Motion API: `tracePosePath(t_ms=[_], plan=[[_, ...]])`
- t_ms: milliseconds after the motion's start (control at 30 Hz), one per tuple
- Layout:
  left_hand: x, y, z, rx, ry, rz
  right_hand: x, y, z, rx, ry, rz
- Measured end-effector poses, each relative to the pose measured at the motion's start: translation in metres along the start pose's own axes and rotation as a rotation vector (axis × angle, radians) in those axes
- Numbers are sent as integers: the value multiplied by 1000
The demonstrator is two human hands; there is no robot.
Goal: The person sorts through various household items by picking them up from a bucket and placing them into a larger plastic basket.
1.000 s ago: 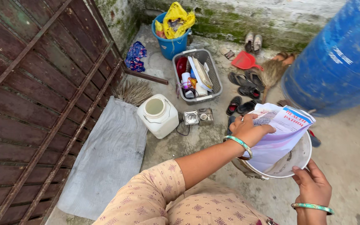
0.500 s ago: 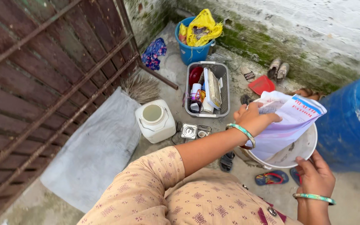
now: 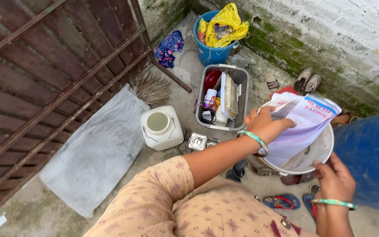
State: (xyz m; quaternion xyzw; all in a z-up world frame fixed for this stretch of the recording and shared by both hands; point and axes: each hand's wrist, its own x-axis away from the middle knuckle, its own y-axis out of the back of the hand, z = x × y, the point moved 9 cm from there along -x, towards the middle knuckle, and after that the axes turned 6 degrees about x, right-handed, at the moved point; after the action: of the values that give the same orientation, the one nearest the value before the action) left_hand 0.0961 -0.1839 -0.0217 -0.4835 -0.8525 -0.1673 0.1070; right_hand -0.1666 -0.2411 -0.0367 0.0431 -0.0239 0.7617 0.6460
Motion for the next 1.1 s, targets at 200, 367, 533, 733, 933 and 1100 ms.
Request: tracePosePath(t_ms=[200, 367, 533, 733, 933, 1100], plan=[[-52, 16, -30, -97, -171, 5, -24, -16, -5, -5, -11, -50], [-76, 34, -40, -66, -201, 77, -31, -50, 7, -102, 10, -86], [-82, 48, -44, -24, -157, 105, -27, -69, 16, -103, 22, -95], [-82, 54, -43, 43, -122, 132, -23, -74, 32, -52, 52, -114], [-81, 60, -49, 61, -157, 151, -32, -78, 44, -9, 59, -109], [-87, 68, -51, 74, -126, 145, -36, -89, 51, 4, 73, -70]])
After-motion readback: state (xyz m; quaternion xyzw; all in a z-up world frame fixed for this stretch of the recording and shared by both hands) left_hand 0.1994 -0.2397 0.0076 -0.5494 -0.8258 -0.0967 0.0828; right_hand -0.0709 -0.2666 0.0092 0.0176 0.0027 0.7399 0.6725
